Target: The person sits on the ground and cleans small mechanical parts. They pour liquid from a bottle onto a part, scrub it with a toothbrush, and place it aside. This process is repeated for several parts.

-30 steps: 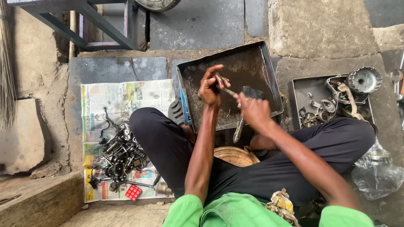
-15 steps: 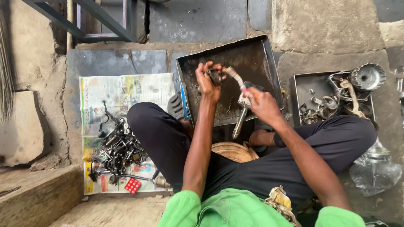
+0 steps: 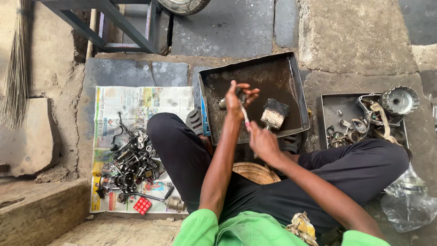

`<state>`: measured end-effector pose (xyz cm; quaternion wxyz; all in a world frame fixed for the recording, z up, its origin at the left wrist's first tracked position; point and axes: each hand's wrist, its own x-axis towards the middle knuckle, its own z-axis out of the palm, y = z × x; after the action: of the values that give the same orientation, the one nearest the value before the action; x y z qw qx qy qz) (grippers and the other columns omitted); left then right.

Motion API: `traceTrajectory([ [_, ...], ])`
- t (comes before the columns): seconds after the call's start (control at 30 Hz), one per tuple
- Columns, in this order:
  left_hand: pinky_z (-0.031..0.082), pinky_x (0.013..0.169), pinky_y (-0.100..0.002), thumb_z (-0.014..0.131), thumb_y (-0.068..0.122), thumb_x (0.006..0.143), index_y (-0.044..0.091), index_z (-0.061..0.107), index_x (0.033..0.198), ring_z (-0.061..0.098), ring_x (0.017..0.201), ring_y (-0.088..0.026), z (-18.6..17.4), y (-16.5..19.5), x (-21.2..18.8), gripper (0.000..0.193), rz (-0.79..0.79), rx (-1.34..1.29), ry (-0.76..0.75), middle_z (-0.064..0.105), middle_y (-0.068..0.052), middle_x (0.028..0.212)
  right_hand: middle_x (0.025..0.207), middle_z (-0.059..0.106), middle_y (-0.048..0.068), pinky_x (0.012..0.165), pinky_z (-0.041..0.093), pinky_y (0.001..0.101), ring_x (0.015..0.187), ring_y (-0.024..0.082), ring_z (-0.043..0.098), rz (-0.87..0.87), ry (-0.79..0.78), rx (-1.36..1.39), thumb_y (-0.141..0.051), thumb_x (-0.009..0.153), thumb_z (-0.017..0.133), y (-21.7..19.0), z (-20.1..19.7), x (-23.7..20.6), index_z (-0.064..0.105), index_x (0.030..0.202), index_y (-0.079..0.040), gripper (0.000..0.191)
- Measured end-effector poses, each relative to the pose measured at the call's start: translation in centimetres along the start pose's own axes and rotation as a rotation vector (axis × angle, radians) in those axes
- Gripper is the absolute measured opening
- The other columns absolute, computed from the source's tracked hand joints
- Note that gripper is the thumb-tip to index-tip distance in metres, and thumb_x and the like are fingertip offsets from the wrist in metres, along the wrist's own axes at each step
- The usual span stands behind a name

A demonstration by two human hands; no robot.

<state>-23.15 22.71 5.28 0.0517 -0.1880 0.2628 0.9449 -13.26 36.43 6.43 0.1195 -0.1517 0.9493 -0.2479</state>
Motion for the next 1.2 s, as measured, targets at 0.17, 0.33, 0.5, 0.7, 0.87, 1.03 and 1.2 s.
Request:
traceTrajectory([
  [0.17, 0.061, 0.084, -0.051, 0.033, 0.041, 0.111, 0.002, 0.062, 0.091, 0.075, 0.09, -0.038, -1.3, -0.7, 0.6, 0.053, -0.033, 0.009, -0.022, 0.062, -0.013, 0.073, 0.055, 0.062, 0.017, 0.035, 0.05, 0.0483, 0.042, 0.034, 0.063, -0.059, 0.124, -0.111, -0.022, 0.105, 0.043, 0.5, 0.4, 0.0, 0.059, 0.105, -0.007, 0.022],
  [0.33, 0.051, 0.082, -0.046, 0.032, 0.044, 0.112, 0.006, 0.059, 0.086, 0.073, 0.098, -0.037, -1.3, -0.1, 1.0, 0.054, -0.06, 0.059, -0.15, 0.066, -0.018, 0.079, 0.051, 0.061, 0.016, 0.036, 0.05, 0.0474, 0.04, 0.031, 0.062, -0.012, 0.028, -0.158, -0.024, 0.11, 0.044, 0.1, -0.7, 0.8, 0.06, 0.1, -0.005, 0.026],
  [0.5, 0.058, 0.09, -0.052, 0.037, 0.038, 0.113, 0.005, 0.058, 0.086, 0.072, 0.099, -0.041, -1.0, -0.3, 1.5, 0.048, -0.013, -0.121, -0.207, 0.061, -0.012, 0.075, 0.055, 0.061, 0.014, 0.039, 0.05, 0.0471, 0.042, 0.029, 0.063, -0.12, 0.277, -0.219, -0.025, 0.106, 0.049, 0.1, -0.8, 0.9, 0.06, 0.099, -0.009, 0.021],
  [0.7, 0.058, 0.091, -0.055, 0.038, 0.039, 0.112, 0.006, 0.057, 0.086, 0.072, 0.098, -0.042, -1.5, -1.2, 2.0, 0.046, 0.02, -0.111, -0.237, 0.06, -0.013, 0.074, 0.055, 0.065, 0.013, 0.032, 0.049, 0.0468, 0.039, 0.028, 0.064, -0.071, 0.165, -0.243, -0.019, 0.1, 0.052, 0.4, -0.7, 0.3, 0.061, 0.106, -0.005, 0.018],
  [0.87, 0.06, 0.092, -0.053, 0.044, 0.04, 0.108, 0.006, 0.058, 0.085, 0.073, 0.098, -0.041, -1.8, -0.4, 1.3, 0.043, 0.032, -0.178, -0.186, 0.062, -0.014, 0.074, 0.058, 0.064, 0.015, 0.04, 0.051, 0.0444, 0.043, 0.03, 0.065, -0.041, 0.061, -0.184, -0.028, 0.109, 0.048, -1.1, -1.4, 1.2, 0.063, 0.103, -0.008, 0.026],
  [1.03, 0.054, 0.056, -0.035, 0.057, 0.046, 0.106, 0.003, 0.063, 0.088, 0.076, 0.088, -0.038, -1.6, 3.4, 0.8, 0.047, 0.195, 0.042, 0.006, 0.075, -0.023, 0.093, 0.054, 0.061, 0.012, 0.04, 0.052, 0.0483, 0.045, 0.032, 0.066, -0.066, 0.147, -0.378, -0.034, 0.103, 0.052, 1.3, -5.5, 4.6, 0.064, 0.101, -0.009, 0.028],
  [1.2, 0.06, 0.06, -0.038, 0.083, 0.031, 0.08, 0.017, 0.066, 0.123, 0.073, 0.082, -0.029, -3.7, 5.8, 0.4, 0.048, 0.328, 1.75, 0.112, 0.066, -0.013, 0.128, 0.067, 0.066, 0.019, 0.056, 0.054, 0.0552, 0.061, 0.04, 0.069, 0.102, 0.137, -0.208, -0.035, 0.112, 0.053, 5.3, -10.4, 4.5, 0.066, 0.104, -0.009, 0.03],
])
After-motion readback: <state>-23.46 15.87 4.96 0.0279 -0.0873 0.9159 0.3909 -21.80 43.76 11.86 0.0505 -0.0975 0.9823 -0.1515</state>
